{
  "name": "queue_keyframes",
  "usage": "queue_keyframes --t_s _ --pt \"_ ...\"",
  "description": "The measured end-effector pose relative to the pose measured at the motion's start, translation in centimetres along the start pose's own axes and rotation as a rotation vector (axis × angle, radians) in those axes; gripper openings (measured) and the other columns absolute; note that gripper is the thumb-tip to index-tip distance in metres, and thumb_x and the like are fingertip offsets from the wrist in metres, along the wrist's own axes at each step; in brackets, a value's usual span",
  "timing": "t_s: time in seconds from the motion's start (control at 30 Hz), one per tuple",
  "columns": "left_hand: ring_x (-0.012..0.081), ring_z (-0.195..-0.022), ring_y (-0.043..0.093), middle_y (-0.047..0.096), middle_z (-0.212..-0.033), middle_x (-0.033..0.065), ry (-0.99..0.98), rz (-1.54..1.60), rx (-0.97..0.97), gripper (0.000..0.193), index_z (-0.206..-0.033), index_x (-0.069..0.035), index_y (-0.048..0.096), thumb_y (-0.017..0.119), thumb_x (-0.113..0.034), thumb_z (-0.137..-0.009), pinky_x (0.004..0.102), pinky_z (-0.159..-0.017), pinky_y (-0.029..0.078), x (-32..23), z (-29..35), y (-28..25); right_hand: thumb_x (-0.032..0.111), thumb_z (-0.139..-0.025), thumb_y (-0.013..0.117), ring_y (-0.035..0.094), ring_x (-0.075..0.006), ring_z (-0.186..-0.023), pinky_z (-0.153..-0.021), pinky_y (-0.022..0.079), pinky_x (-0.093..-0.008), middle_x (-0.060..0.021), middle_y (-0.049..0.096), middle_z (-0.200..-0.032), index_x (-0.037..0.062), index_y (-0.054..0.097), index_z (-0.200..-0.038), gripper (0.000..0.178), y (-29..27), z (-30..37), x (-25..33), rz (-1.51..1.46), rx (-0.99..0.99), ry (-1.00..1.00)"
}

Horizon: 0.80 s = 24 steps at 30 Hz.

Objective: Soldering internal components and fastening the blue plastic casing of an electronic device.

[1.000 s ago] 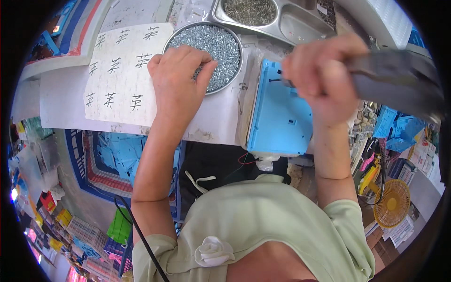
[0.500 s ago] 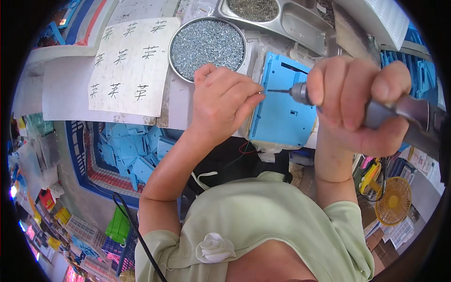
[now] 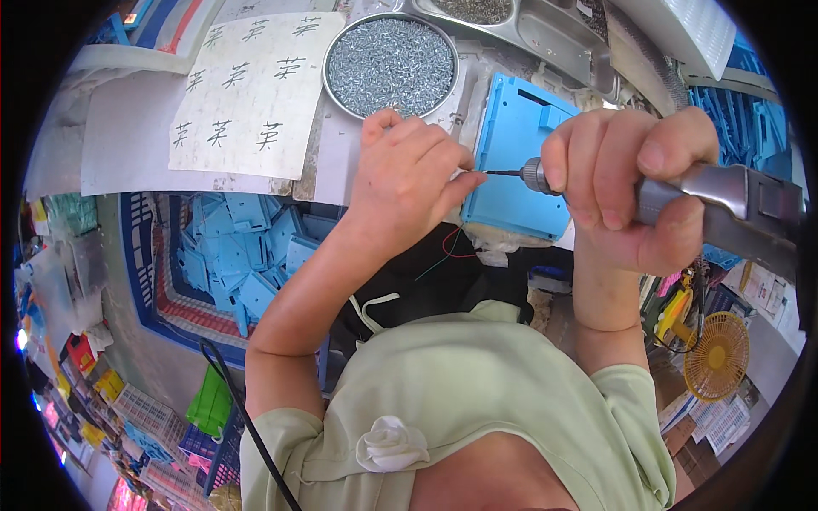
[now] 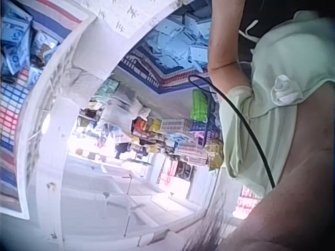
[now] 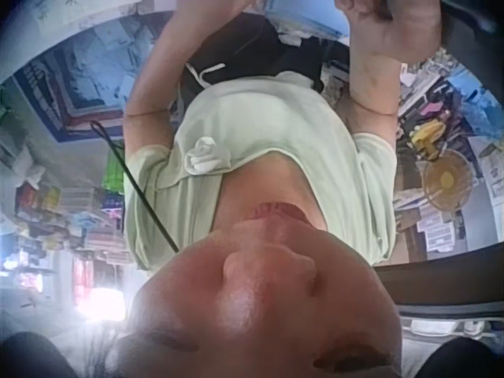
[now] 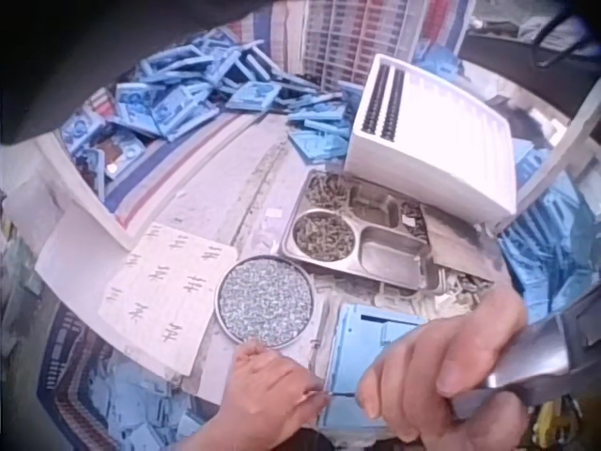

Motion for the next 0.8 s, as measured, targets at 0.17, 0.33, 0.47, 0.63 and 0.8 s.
queue_keyframes --t_s 0.17,0.33,0.47,0.63,0.8 --pt "0.0224 -0.068 0.055 0.055 -0.068 0.0018 -0.088 -0.036 0.088 0.021 -0.074 -0.011 0.061 0.082 -0.012 -0.076 0.0378 -0.076 0.038 0.8 2.1 -1.6 0.035 -0.102 0.06 0.047 -0.0126 -0.053 -0.061 0.046 -0.0333 0.0008 0.049 -0.064 0.0087 0.053 -0.11 0.028 1.2 1.6 -0.9 0.078 -0.137 0.054" --pt "0.0238 -0.069 0.053 0.052 -0.069 0.0021 -0.147 -0.009 0.11 0.02 -0.073 -0.013 0.061 0.081 -0.016 -0.075 0.0395 -0.078 0.038 0.9 3.5 -1.8 0.028 -0.098 0.067 0.046 -0.0128 -0.052 -0.056 0.044 -0.0341 -0.0007 0.049 -0.062 0.0065 0.052 -0.102 0.026 2.0 2.1 -2.8 0.223 -0.171 0.095" --pt "0.0223 -0.069 0.054 0.055 -0.071 0.0008 -0.143 -0.038 0.031 0.02 -0.075 -0.013 0.062 0.082 -0.015 -0.074 0.0397 -0.081 0.037 0.3 3.1 -1.3 0.022 -0.096 0.071 0.046 -0.013 -0.051 -0.056 0.044 -0.0349 -0.0026 0.049 -0.061 0.0058 0.046 -0.094 0.03 2.5 2.4 -3.4 0.485 -0.061 0.125" --pt "0.0188 -0.077 0.062 0.064 -0.08 -0.0012 -0.131 0.029 -0.001 0.018 -0.083 -0.014 0.067 0.082 -0.011 -0.073 0.0418 -0.088 0.036 -0.7 3.1 -0.2 0.024 -0.1 0.065 0.044 -0.0129 -0.05 -0.054 0.044 -0.0342 -0.0013 0.047 -0.059 0.0063 0.049 -0.1 0.025 2.5 2.7 -3.4 0.425 -0.093 0.092" --pt "0.0176 -0.079 0.064 0.066 -0.081 -0.002 -0.157 0.076 0.02 0.019 -0.086 -0.015 0.069 0.082 -0.009 -0.073 0.0421 -0.092 0.036 -1.7 3.2 0.1 0.03 -0.104 0.056 0.045 -0.0133 -0.051 -0.057 0.044 -0.0342 0.0009 0.048 -0.061 0.01 0.051 -0.111 0.022 2.7 1.1 -1.3 0.126 -0.051 0.057"
Point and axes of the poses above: each hand's wrist, its own z-axis away from the middle knuckle, its own y-axis out of the palm, x = y × z, the point moved 1 cm from there along -z, towards the middle knuckle
